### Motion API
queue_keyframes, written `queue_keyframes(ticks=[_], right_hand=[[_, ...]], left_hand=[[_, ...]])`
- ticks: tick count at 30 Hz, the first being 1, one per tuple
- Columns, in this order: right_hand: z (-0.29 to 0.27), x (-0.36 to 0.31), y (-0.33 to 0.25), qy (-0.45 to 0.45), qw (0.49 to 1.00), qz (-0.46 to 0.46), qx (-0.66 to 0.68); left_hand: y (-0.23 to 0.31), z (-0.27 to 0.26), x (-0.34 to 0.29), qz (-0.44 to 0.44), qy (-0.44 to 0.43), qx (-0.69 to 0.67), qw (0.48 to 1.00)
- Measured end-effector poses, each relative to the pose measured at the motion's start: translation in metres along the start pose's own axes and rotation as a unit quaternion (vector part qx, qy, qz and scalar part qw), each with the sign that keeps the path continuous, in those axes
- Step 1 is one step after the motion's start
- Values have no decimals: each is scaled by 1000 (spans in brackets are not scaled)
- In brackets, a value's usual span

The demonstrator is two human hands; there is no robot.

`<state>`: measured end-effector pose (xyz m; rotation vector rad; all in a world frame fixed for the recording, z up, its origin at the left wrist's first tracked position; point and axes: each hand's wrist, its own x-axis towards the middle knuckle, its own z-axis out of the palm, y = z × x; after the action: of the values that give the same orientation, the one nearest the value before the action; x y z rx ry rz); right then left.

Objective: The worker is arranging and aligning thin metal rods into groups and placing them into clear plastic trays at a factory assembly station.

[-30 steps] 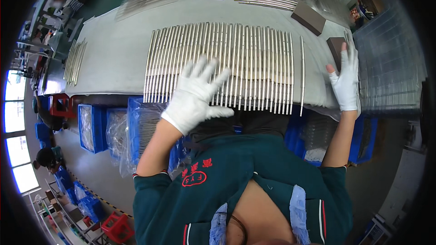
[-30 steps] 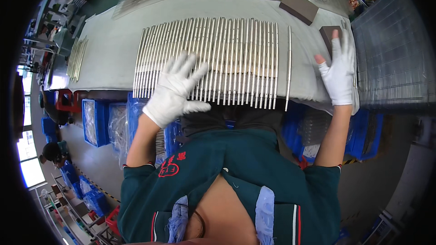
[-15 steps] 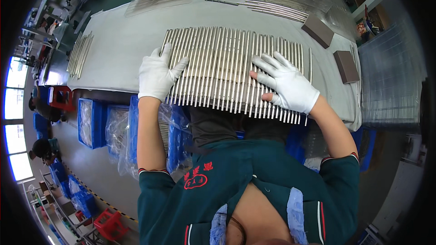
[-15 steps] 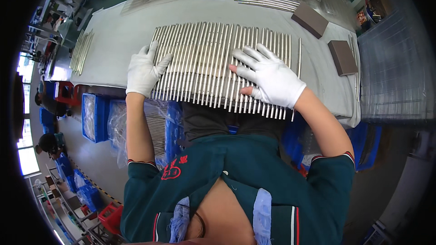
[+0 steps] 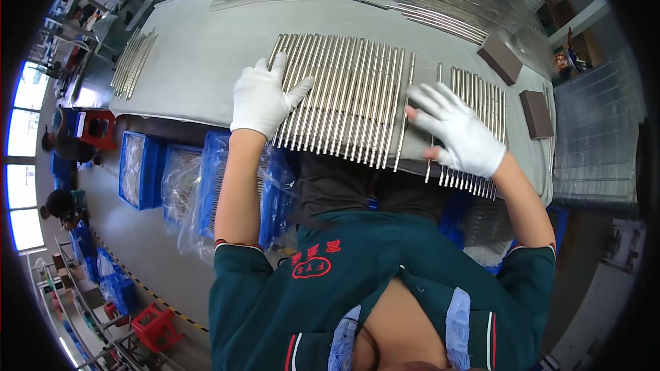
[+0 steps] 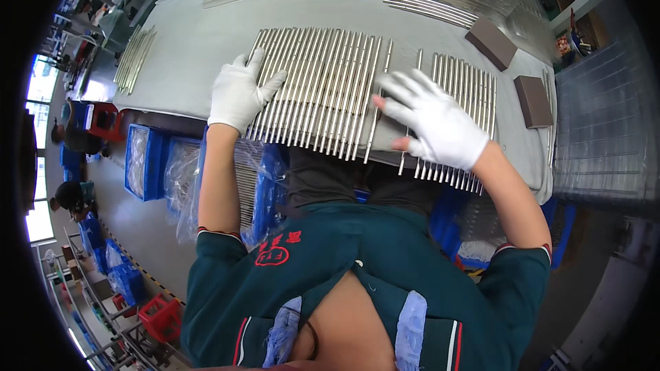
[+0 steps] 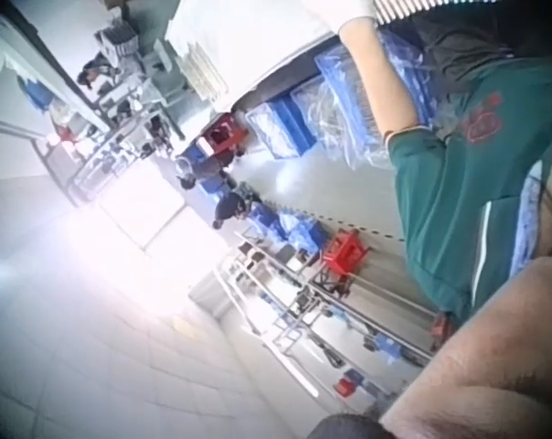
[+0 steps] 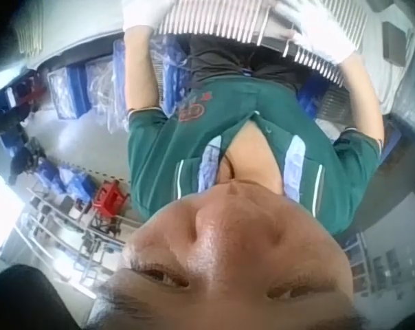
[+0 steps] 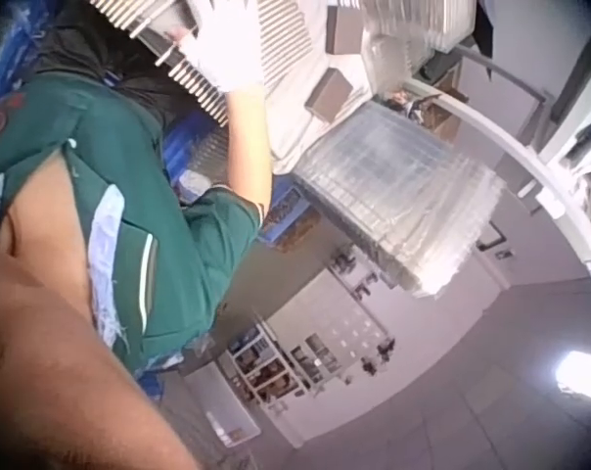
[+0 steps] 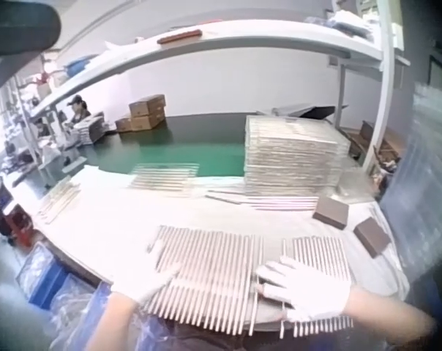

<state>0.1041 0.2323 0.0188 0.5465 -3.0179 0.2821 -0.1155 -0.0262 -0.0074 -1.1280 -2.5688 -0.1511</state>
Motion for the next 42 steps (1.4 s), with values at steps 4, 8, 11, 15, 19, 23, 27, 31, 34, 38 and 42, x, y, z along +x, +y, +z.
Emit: queue_keyframes(ticks=[4,8,11,15,19,23,27,31,34,38,42], right_hand=[[26,83,-17,14,994,-106,8],[41,108,-18,32,993,-117,-2],[39,96,-14,16,993,-114,-2],[27,54,-9,-13,997,-72,-18],[22,14,-4,-15,999,4,-34],[13,-25,27,55,987,142,-47],[4,-64,55,93,972,211,-42],[15,-78,58,78,966,244,-29],[17,-76,54,50,964,250,-82],[17,-73,56,16,963,250,-104],[11,-70,46,9,960,257,-114]], left_hand=[[-1,3,-4,-7,5,4,1000],[2,8,-5,-4,35,-4,999],[4,7,-8,-22,31,-2,999],[2,10,-8,-21,47,-6,999],[2,8,-6,-28,32,-23,999],[14,5,-3,-36,9,-31,999],[31,2,-1,-49,-5,-35,998],[48,1,-4,-60,-10,-46,997],[61,-3,-5,-60,-21,-59,996],[64,-6,-5,-53,-28,-57,997],[64,-9,-6,-57,-59,-52,995]])
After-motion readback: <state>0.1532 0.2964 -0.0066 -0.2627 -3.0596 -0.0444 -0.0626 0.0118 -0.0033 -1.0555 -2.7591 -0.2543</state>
